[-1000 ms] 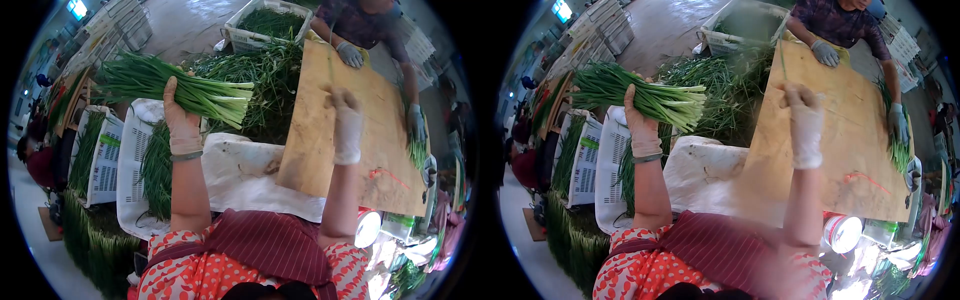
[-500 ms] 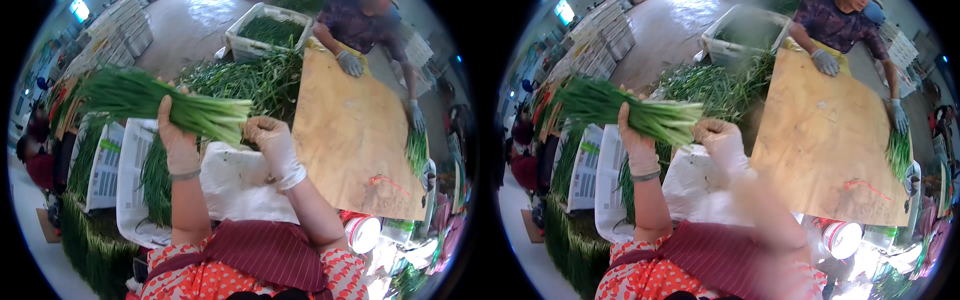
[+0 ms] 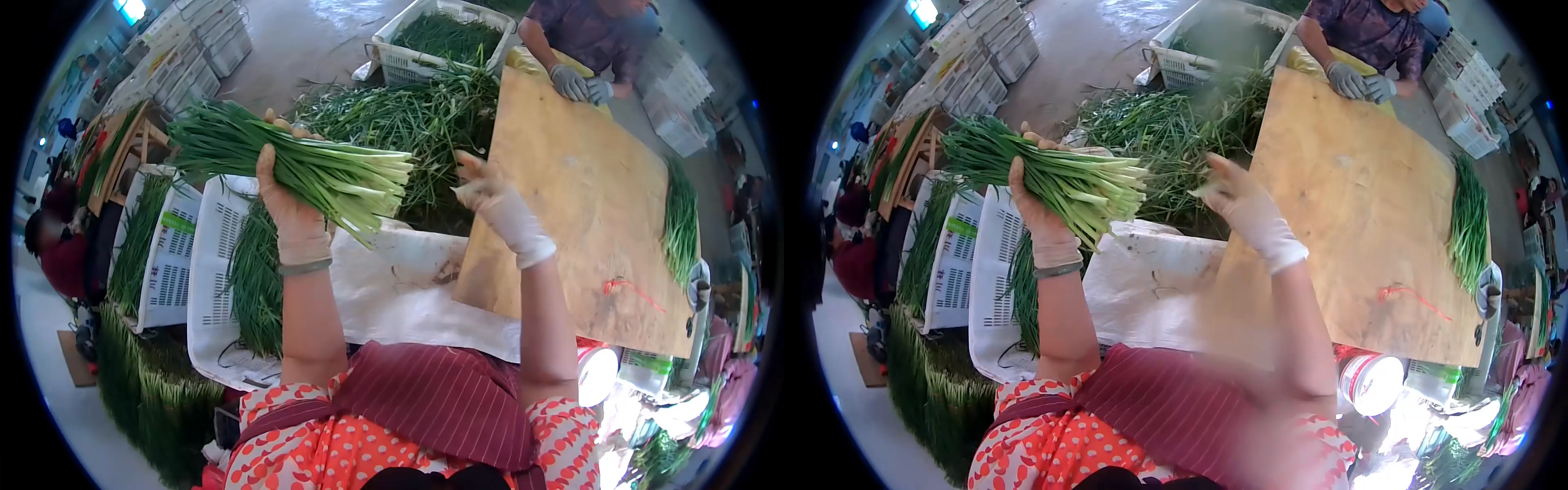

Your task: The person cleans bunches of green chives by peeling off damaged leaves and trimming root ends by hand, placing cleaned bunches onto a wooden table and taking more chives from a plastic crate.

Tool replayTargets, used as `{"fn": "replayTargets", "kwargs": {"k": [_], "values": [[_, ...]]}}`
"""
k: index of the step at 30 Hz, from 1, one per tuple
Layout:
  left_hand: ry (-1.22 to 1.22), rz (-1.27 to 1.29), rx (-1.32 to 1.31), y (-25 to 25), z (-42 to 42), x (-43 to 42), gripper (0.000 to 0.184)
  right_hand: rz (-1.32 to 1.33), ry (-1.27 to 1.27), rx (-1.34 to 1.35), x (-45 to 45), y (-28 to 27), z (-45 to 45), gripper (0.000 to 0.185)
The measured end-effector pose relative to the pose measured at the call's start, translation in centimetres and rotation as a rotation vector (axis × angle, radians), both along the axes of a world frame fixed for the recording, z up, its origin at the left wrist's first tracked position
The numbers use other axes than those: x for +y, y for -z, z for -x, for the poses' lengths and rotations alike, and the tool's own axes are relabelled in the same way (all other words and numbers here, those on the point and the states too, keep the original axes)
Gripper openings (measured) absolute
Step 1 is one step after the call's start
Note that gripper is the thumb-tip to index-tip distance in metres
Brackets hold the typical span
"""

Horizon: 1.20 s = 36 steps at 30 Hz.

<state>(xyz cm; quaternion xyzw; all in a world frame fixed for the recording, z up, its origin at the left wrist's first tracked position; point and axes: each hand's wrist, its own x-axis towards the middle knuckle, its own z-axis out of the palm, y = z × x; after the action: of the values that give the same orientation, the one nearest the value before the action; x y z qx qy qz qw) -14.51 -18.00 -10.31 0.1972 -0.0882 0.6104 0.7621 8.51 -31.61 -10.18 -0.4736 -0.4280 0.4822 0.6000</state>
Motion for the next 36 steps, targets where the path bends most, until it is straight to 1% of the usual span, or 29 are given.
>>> {"fn": "replayTargets", "kwargs": {"k": [2,3,4,5,6,7,9,10,12,13,14,15,16,17,18,20,21,22,23,24,25,26,27,28,30,32,33,35,36], "values": [[-0.012,-0.03,-0.006,-0.5,-0.5,-0.4,0.049,0.295,0.31,-1.822,0.5,2.5,-0.9,0.05],[-0.014,0.014,0.005,-0.5,-0.5,-0.6,0.049,0.23,0.21,-1.558,0.9,2.3,-1.8,0.066],[-0.019,0.058,0.017,-0.4,-0.4,-0.7,0.048,0.211,0.193,-1.554,1.1,0.6,-1.0,0.066],[-0.08,-0.003,0.113,0.1,-0.4,-0.2,0.052,0.01,0.208,-1.326,0.9,-1.6,-0.3,0.077],[-0.092,-0.009,0.119,0.4,-0.6,-0.4,0.052,-0.178,0.224,-1.088,0.9,-3.2,0.5,0.088],[-0.114,0.011,0.194,0.5,-1.1,-0.6,0.053,-0.199,0.223,-1.083,1.3,-3.7,1.7,0.088],[-0.153,0.012,0.263,-0.2,-2.2,-1.2,0.055,-0.403,0.057,-1.032,2.0,-4.6,4.2,0.112],[-0.154,0.05,0.302,-0.5,-2.9,-1.9,0.053,-0.423,0.05,-1.031,2.6,-4.1,4.8,0.112],[-0.166,0.086,0.335,-0.7,-3.2,-2.8,0.051,-0.171,-0.087,-1.013,3.5,-2.2,5.8,0.126],[-0.082,0.109,0.295,-0.6,-3.3,-3.1,0.048,-0.043,-0.16,-0.902,2.9,-2.5,6.0,0.128],[0.002,0.134,0.252,-0.4,-3.5,-3.4,0.045,-0.048,-0.168,-0.91,2.5,-1.9,6.0,0.128],[0.038,0.137,0.288,-0.8,-3.6,-4.1,0.053,-0.05,-0.161,-0.75,2.3,-1.3,6.3,0.127],[0.025,0.145,0.285,-0.4,-3.7,-4.1,0.053,-0.048,-0.158,-0.586,2.0,-1.0,6.8,0.125],[0.073,0.193,0.329,0.2,-3.8,-4.0,0.05,0.006,-0.108,-0.407,1.3,-1.1,7.2,0.118],[0.118,0.234,0.369,0.4,-4.1,-3.8,0.046,0.001,-0.123,-0.413,1.1,-0.9,7.2,0.118],[0.108,0.334,0.388,-0.5,-4.6,-4.7,0.033,0.052,0.0,-0.608,1.0,-0.6,6.9,0.107],[0.103,0.402,0.395,-1.2,-4.5,-5.2,0.028,-0.056,0.075,-0.742,1.0,-0.1,6.9,0.093],[0.114,0.459,0.403,-2.3,-4.5,-5.9,0.027,-0.097,0.116,-0.769,0.8,0.1,7.0,0.081],[0.119,0.517,0.411,-3.6,-4.2,-6.8,0.026,-0.051,0.115,-0.692,0.7,-0.4,7.3,0.068],[-0.535,0.055,0.88,-4.4,-4.0,-8.1,0.025,0.004,0.102,-0.503,0.6,-0.2,7.6,0.059],[-0.849,-0.222,1.12,-4.6,-3.5,-8.7,0.025,-0.007,0.101,-0.525,0.5,-0.5,7.8,0.053],[-1.245,-0.425,1.316,-4.8,-3.0,-9.2,0.025,-0.037,0.066,-0.568,0.7,0.4,7.4,0.048],[-1.057,-0.282,1.174,-4.3,-2.5,-9.2,0.025,-0.073,0.046,-0.719,0.8,1.1,6.9,0.05],[-0.858,-0.155,1.02,-3.8,-2.2,-9.1,0.025,-0.103,0.029,-0.72,0.9,1.2,7.5,0.05],[-0.431,0.075,0.703,-3.4,-2.5,-8.1,0.026,0.06,-0.004,-0.373,1.4,1.4,8.1,0.05],[-0.227,0.167,0.531,-4.0,-1.7,-8.1,0.026,0.178,-0.007,-0.076,1.4,1.6,9.0,0.05],[-0.332,0.056,0.998,-5.7,-0.5,-9.0,0.029,0.285,-0.038,0.023,1.0,-0.2,9.8,0.048],[-0.383,0.005,1.21,-5.5,-0.2,-8.7,0.03,0.023,-0.072,-0.29,0.6,0.4,10.4,0.045],[-0.408,-0.021,1.316,-5.4,0.0,-8.6,0.031,0.011,-0.075,-0.293,0.8,1.2,10.2,0.045]]}}
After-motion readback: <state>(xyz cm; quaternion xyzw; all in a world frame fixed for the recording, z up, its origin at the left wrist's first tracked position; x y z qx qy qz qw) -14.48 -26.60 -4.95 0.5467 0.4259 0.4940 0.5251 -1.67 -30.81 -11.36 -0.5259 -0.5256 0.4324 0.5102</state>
